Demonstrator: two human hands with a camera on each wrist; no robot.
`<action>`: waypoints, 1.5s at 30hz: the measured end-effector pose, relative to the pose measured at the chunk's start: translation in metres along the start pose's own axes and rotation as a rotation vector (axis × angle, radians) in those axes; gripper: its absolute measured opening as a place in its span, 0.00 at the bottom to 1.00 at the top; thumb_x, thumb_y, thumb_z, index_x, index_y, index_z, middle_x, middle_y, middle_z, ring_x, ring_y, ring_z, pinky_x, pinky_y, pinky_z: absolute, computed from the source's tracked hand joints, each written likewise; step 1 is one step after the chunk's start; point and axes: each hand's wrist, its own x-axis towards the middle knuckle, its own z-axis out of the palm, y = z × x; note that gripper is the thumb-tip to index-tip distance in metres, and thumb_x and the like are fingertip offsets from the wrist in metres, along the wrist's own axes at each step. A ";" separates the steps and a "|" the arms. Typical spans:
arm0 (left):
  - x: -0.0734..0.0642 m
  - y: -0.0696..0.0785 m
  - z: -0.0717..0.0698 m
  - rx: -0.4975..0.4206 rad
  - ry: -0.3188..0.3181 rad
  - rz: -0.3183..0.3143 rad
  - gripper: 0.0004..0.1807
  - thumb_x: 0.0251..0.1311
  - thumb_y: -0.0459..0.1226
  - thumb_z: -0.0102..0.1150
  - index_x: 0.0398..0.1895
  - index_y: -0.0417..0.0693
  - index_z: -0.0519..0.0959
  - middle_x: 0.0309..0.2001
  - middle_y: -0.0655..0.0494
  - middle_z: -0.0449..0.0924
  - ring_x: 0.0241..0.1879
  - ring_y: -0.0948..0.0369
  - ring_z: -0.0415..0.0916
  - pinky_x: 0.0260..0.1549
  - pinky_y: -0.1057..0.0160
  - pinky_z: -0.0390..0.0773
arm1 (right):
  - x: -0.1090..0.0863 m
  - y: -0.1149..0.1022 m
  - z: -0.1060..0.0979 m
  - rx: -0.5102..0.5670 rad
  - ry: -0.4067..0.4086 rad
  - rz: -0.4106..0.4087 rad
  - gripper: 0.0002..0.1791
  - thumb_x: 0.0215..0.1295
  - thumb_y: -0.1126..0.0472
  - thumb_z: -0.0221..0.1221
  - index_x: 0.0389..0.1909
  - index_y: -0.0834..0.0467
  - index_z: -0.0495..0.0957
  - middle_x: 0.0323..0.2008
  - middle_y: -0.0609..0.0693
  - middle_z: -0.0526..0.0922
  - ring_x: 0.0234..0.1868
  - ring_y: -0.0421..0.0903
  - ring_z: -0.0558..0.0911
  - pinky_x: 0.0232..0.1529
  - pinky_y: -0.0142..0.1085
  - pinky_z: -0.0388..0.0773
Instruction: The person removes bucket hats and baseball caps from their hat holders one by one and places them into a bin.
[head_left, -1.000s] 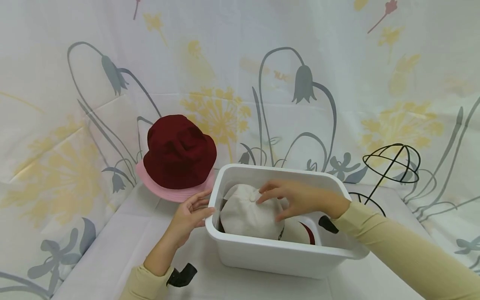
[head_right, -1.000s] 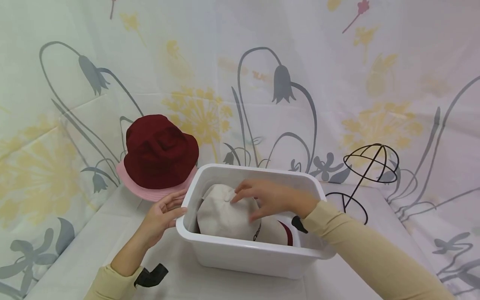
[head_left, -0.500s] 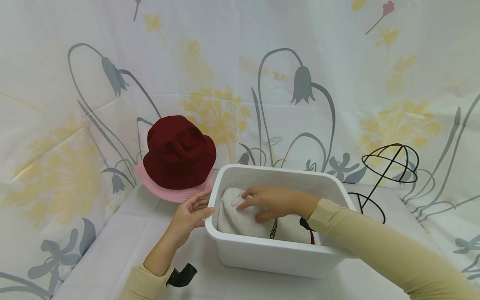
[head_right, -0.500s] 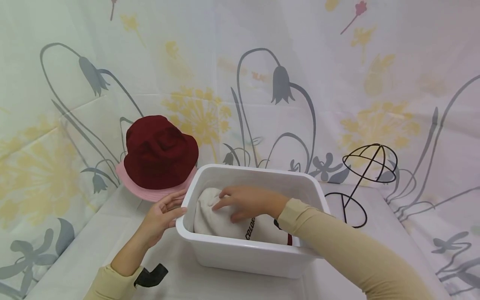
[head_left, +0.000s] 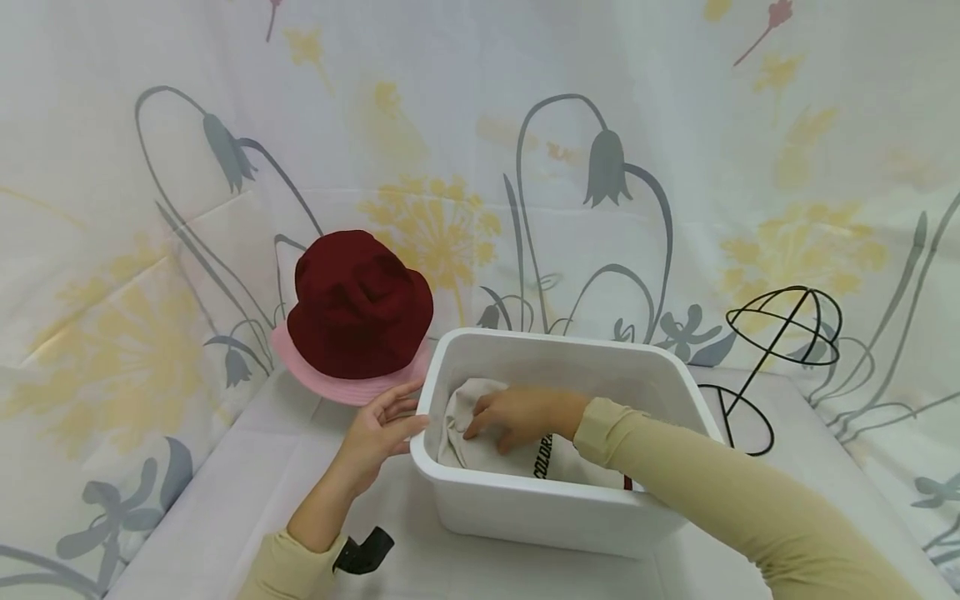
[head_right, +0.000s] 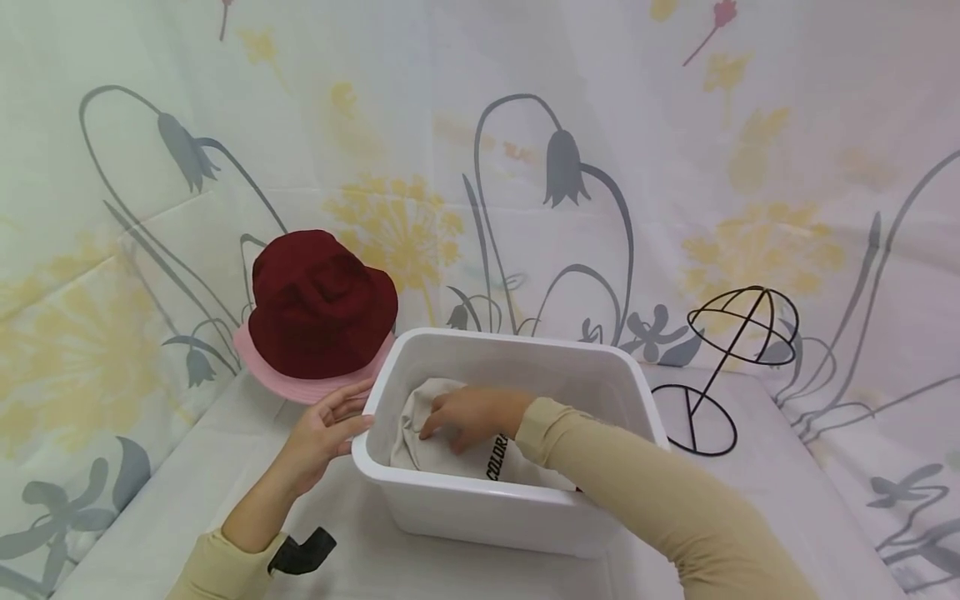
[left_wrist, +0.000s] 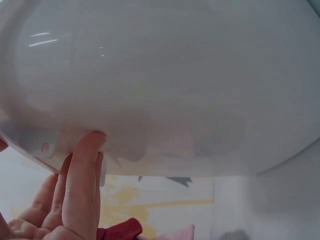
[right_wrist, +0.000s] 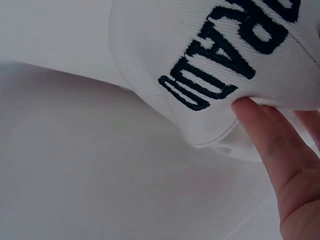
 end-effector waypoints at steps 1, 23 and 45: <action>0.000 0.000 0.000 0.000 -0.001 0.001 0.31 0.56 0.28 0.58 0.65 0.36 0.63 0.54 0.33 0.70 0.45 0.58 0.75 0.36 0.58 0.79 | 0.000 0.000 0.000 -0.009 -0.005 -0.004 0.26 0.52 0.63 0.67 0.54 0.52 0.77 0.49 0.51 0.75 0.48 0.45 0.75 0.52 0.33 0.69; 0.000 0.000 0.002 0.017 -0.005 0.004 0.31 0.55 0.28 0.58 0.64 0.37 0.64 0.48 0.42 0.75 0.42 0.60 0.76 0.35 0.57 0.79 | -0.041 0.015 -0.011 0.187 0.206 -0.002 0.27 0.48 0.60 0.70 0.52 0.57 0.77 0.47 0.50 0.78 0.47 0.45 0.75 0.44 0.36 0.74; -0.002 0.001 -0.001 0.025 0.003 -0.002 0.31 0.55 0.28 0.58 0.64 0.38 0.64 0.50 0.41 0.74 0.43 0.60 0.76 0.36 0.56 0.79 | -0.102 0.001 -0.041 0.336 0.566 0.096 0.25 0.51 0.65 0.68 0.52 0.62 0.75 0.51 0.53 0.78 0.52 0.50 0.75 0.42 0.35 0.78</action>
